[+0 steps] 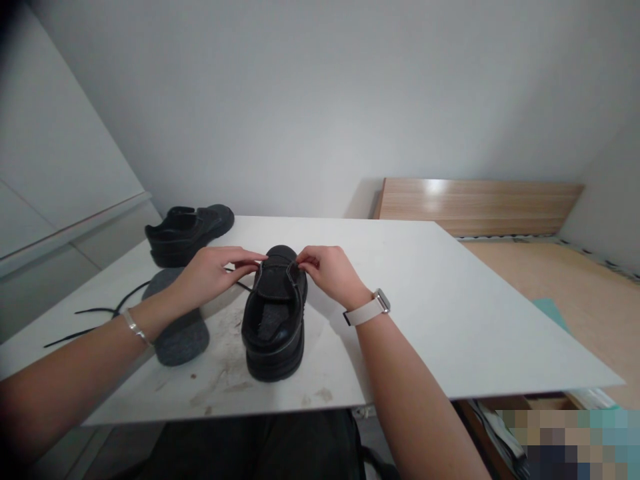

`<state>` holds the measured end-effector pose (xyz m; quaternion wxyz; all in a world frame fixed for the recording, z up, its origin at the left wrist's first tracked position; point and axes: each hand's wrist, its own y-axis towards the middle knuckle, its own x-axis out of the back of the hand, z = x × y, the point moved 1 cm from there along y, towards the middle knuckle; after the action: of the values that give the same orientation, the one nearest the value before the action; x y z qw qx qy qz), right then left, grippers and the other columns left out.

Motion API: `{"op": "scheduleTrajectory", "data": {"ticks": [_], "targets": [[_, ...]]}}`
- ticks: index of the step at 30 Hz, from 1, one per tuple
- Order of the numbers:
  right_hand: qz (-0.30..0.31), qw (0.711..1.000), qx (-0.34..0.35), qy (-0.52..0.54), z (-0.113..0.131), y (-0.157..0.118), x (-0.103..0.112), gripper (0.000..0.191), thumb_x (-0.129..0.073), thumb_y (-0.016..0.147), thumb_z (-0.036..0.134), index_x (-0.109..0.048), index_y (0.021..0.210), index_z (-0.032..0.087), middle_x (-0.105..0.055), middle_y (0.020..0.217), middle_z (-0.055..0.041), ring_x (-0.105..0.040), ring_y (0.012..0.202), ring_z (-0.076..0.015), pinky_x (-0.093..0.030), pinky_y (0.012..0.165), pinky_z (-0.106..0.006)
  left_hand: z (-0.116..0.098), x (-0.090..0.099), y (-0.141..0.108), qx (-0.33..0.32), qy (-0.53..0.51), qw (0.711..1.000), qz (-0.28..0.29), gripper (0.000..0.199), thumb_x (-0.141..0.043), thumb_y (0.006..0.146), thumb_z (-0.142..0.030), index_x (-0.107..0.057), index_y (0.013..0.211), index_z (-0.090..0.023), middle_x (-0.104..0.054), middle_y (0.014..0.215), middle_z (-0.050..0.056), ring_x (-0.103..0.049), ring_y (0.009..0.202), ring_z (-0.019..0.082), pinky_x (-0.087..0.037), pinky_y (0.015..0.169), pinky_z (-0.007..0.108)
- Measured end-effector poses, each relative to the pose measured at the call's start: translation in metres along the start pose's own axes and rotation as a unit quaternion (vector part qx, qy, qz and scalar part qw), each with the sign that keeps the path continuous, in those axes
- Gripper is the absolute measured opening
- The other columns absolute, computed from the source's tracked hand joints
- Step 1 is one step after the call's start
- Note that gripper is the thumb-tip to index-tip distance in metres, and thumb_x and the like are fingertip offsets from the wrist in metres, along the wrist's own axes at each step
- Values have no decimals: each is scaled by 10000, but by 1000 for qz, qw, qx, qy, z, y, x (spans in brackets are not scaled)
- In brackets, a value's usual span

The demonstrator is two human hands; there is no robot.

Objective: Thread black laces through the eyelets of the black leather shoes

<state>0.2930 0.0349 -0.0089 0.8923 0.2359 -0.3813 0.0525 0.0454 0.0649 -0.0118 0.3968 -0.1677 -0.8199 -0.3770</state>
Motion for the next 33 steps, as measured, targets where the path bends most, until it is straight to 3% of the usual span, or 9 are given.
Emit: {"op": "scheduleTrajectory", "data": {"ticks": [5, 9, 12, 16, 20, 23, 27, 33], "targets": [[1, 998, 1, -66, 14, -4, -1, 172, -582, 902, 96, -735, 952, 158, -733, 802, -29, -609, 687, -115, -407, 685, -228, -13, 8, 11, 66, -2, 996, 66, 253, -580, 869, -233, -764, 1037, -186, -789, 949, 61, -720, 801, 196, -520, 746, 287], [8, 990, -13, -142, 39, -7, 1, 294, -492, 1004, 336, -720, 968, 155, -725, 784, -57, -609, 659, -138, -368, 634, -255, -21, 16, 23, 104, 12, 986, 127, 272, -573, 837, -233, -760, 1026, -177, -787, 920, 66, -726, 833, 203, -522, 747, 276], [31, 980, -19, -195, 56, -7, 1, 394, -498, 983, 494, -694, 989, 152, -733, 824, -90, -659, 733, -195, -380, 633, -279, -26, 19, 29, 126, 12, 979, 160, 302, -520, 891, -340, -762, 942, -167, -776, 855, 70, -716, 780, 202, -515, 709, 271], [74, 957, -20, -279, 68, -3, 0, 236, -516, 949, 280, -665, 1061, 136, -739, 929, -142, -696, 833, -260, -414, 653, -305, -33, 20, 34, 127, 20, 975, 180, 484, -488, 895, -568, -739, 856, -156, -756, 816, 81, -689, 737, 217, -490, 654, 278], [101, 946, -28, -307, 69, 0, -1, 275, -479, 864, 89, -681, 1047, 122, -736, 944, -170, -706, 855, -279, -437, 652, -315, -26, 21, 38, 105, 6, 976, 192, 303, -545, 808, -345, -761, 931, -170, -768, 867, 62, -687, 768, 206, -485, 675, 265], [106, 946, -36, -305, 64, 0, -2, 292, -472, 846, 52, -710, 1003, 112, -739, 950, -189, -708, 877, -287, -460, 686, -324, -14, 22, 39, 103, -13, 971, 214, 351, -524, 710, -203, -783, 947, -184, -777, 847, 43, -684, 727, 189, -486, 648, 254], [89, 953, -42, -287, 57, 0, -3, 307, -452, 884, 59, -726, 1007, 121, -745, 962, -178, -706, 902, -276, -483, 746, -328, -6, 21, 42, 122, -13, 969, 214, 271, -580, 676, -199, -788, 850, -187, -770, 765, 41, -683, 672, 188, -480, 605, 248], [78, 949, -68, -298, 62, 2, -6, 234, -507, 888, 91, -719, 981, 125, -737, 967, -184, -698, 926, -289, -503, 758, -338, -15, 19, 48, 127, 51, 967, 214, 101, -652, 681, -177, -750, 704, -174, -730, 662, 42, -656, 631, 191, -434, 582, 255]]}}
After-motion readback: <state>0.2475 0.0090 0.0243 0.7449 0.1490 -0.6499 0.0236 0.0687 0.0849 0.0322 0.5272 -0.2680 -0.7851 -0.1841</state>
